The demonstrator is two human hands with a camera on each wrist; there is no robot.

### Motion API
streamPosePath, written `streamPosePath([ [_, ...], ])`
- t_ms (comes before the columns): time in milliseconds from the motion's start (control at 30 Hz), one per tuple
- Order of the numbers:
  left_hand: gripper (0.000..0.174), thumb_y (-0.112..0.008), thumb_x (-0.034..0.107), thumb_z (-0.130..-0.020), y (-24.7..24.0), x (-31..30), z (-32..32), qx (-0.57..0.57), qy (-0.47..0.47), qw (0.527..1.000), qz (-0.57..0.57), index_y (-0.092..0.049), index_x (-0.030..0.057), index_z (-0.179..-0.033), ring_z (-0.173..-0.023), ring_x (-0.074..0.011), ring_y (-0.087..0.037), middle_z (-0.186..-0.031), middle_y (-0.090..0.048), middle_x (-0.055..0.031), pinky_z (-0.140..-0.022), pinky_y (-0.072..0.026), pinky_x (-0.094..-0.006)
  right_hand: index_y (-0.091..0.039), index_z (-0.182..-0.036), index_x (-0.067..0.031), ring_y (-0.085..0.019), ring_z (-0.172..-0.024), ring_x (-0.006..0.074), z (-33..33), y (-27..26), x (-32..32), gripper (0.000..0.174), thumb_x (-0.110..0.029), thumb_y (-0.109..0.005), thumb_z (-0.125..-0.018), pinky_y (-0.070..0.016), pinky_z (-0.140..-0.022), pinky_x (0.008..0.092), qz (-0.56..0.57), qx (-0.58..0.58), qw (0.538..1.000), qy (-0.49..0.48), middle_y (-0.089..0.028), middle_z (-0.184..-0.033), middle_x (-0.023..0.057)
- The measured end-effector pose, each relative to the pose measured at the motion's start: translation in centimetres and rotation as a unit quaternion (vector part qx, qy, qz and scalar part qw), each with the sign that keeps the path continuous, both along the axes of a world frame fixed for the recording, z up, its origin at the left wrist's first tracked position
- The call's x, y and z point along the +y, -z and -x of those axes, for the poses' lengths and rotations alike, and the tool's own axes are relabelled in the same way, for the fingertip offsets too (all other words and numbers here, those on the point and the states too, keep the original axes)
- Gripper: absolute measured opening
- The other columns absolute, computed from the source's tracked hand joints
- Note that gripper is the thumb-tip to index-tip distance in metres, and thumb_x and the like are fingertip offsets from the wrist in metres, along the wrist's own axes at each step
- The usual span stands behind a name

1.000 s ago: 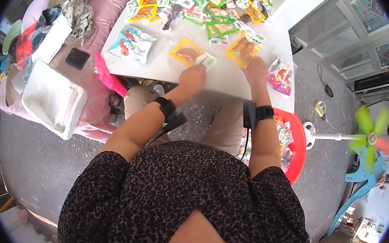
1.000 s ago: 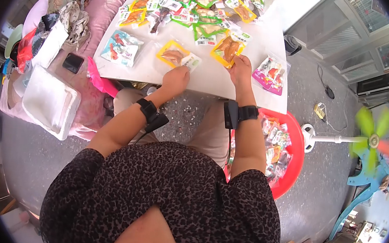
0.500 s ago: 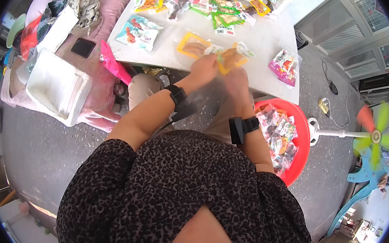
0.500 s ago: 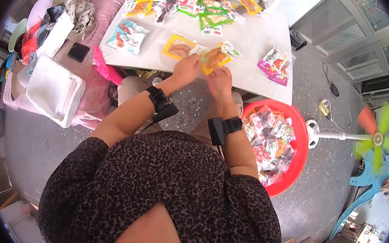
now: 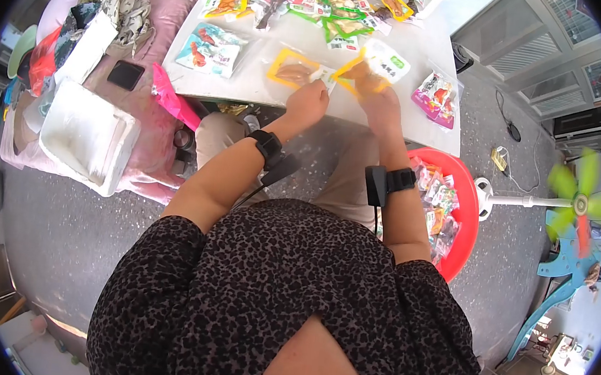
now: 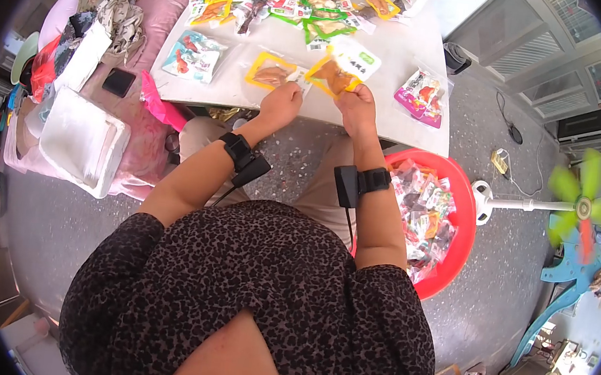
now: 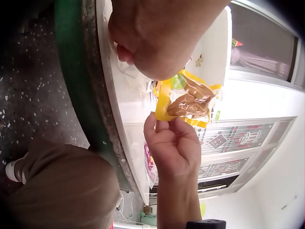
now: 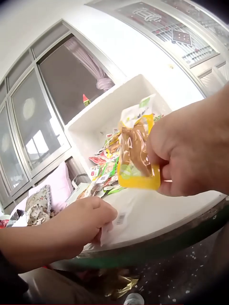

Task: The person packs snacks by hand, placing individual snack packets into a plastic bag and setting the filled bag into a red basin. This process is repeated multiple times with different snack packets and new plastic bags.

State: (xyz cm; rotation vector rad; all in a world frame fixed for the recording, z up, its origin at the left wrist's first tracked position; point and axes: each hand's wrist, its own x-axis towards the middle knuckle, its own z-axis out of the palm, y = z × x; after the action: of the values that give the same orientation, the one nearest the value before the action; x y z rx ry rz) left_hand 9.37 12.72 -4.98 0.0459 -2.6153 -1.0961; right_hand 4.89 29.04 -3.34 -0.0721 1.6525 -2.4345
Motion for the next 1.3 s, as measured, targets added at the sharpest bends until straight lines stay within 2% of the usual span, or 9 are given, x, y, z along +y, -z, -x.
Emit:
streamPosePath([
  [133, 0.014, -0.043, 0.016, -0.073, -0.1, -0.1, -0.2, 0.000, -0.004, 1.000, 0.001, -0.049, 0.0038, -0.077, -0.070, -0.0327, -0.052, -0.072, -0.055, -0.0158, -0.060, -0.0393, -0.0413, -0.048, -0.078, -0.0056, -0.052, -0.070, 0.0135, -0.1, -1.6, -1.2, 0.011, 0.003, -0.047, -0.071, -0.0453, -0.064, 0.0259, -0.104, 0.048, 0.992, -0.050, -0.053, -0.086, 0.0050],
  [233, 0.014, -0.043, 0.015, -0.071, 0.3, -0.3, 0.0, -0.007, -0.001, 1.000, 0.017, -0.048, 0.0040, -0.078, -0.071, -0.0322, -0.052, -0.073, -0.055, -0.0155, -0.061, -0.0393, -0.0413, -0.048, -0.085, -0.0046, -0.052, -0.073, 0.0142, 1.5, 1.1, -1.4, 0.012, -0.001, -0.043, -0.075, -0.0453, -0.064, 0.0272, 0.108, 0.044, 0.989, -0.092, -0.053, -0.087, 0.0055],
  [333, 0.014, -0.044, 0.015, -0.070, -0.1, -0.2, -0.1, -0.029, 0.001, 0.999, 0.040, -0.048, 0.0041, -0.078, -0.071, -0.0319, -0.052, -0.073, -0.054, -0.0152, -0.061, -0.0394, -0.0415, -0.046, -0.092, -0.0045, -0.053, -0.075, 0.0166, -0.7, -1.7, -3.6, 0.015, -0.006, -0.041, -0.078, -0.0459, -0.064, 0.0299, -0.123, 0.029, 0.989, 0.080, -0.053, -0.087, 0.0051],
  [533, 0.011, -0.044, 0.014, -0.070, 0.5, 0.0, 0.0, 0.008, 0.008, 0.998, 0.058, -0.047, 0.0040, -0.074, -0.070, -0.0317, -0.052, -0.071, -0.054, -0.0143, -0.060, -0.0398, -0.0422, -0.040, -0.109, -0.0062, -0.044, -0.097, 0.0289, 2.1, 6.1, -0.6, 0.047, -0.043, -0.035, -0.081, -0.0369, -0.078, 0.0476, -0.044, 0.229, 0.965, -0.118, -0.044, -0.109, 0.0115],
  [600, 0.012, -0.043, 0.015, -0.072, 0.6, 0.0, 0.0, 0.006, 0.013, 0.998, 0.067, -0.048, 0.0043, -0.074, -0.070, -0.0318, -0.052, -0.071, -0.054, -0.0147, -0.059, -0.0398, -0.0420, -0.039, -0.112, -0.0071, -0.041, -0.101, 0.0302, 0.8, 3.2, 0.5, 0.055, -0.051, -0.032, -0.080, -0.0322, -0.081, 0.0516, -0.012, 0.108, 0.989, -0.099, -0.042, -0.112, 0.0125],
  [667, 0.014, -0.042, 0.017, -0.074, 0.5, 0.0, 0.0, -0.009, 0.011, 0.997, 0.073, -0.047, 0.0048, -0.076, -0.070, -0.0315, -0.052, -0.072, -0.054, -0.0153, -0.060, -0.0396, -0.0412, -0.038, -0.113, -0.0080, -0.038, -0.104, 0.0310, -0.8, -1.1, 1.4, 0.060, -0.056, -0.030, -0.078, -0.0276, -0.084, 0.0547, 0.199, -0.265, 0.943, -0.030, -0.041, -0.113, 0.0128],
  [867, 0.015, -0.041, 0.018, -0.075, 0.1, 0.1, -0.2, -0.019, 0.016, 0.998, 0.061, -0.047, 0.0045, -0.075, -0.070, -0.0316, -0.052, -0.071, -0.054, -0.0153, -0.060, -0.0396, -0.0414, -0.039, -0.103, -0.0033, -0.054, -0.078, 0.0240, 0.2, 4.2, 4.9, 0.026, -0.014, -0.045, -0.080, -0.0489, -0.055, 0.0324, -0.138, 0.009, 0.987, -0.078, -0.049, -0.100, 0.0115],
  [1000, 0.015, -0.041, 0.018, -0.075, -0.4, 0.3, -0.1, 0.020, 0.018, 0.997, 0.067, -0.048, 0.0044, -0.074, -0.068, -0.0315, -0.052, -0.071, -0.054, -0.0148, -0.057, -0.0400, -0.0414, -0.038, -0.101, -0.0001, -0.055, -0.076, 0.0241, -2.7, -1.4, 2.7, 0.024, -0.004, -0.043, -0.078, -0.0501, -0.053, 0.0314, -0.028, -0.176, 0.984, -0.016, -0.051, -0.094, 0.0122],
  [1300, 0.016, -0.044, 0.017, -0.073, -3.6, 0.9, -0.8, 0.036, 0.062, 0.980, 0.185, -0.052, 0.0058, -0.081, -0.065, -0.0295, -0.055, -0.070, -0.055, -0.0131, -0.055, -0.0428, -0.0394, -0.040, -0.101, -0.0007, -0.055, -0.078, 0.0244, -2.4, 0.6, 2.6, 0.023, -0.003, -0.041, -0.078, -0.0498, -0.060, 0.0351, -0.042, -0.108, 0.993, -0.024, -0.052, -0.094, 0.0130],
])
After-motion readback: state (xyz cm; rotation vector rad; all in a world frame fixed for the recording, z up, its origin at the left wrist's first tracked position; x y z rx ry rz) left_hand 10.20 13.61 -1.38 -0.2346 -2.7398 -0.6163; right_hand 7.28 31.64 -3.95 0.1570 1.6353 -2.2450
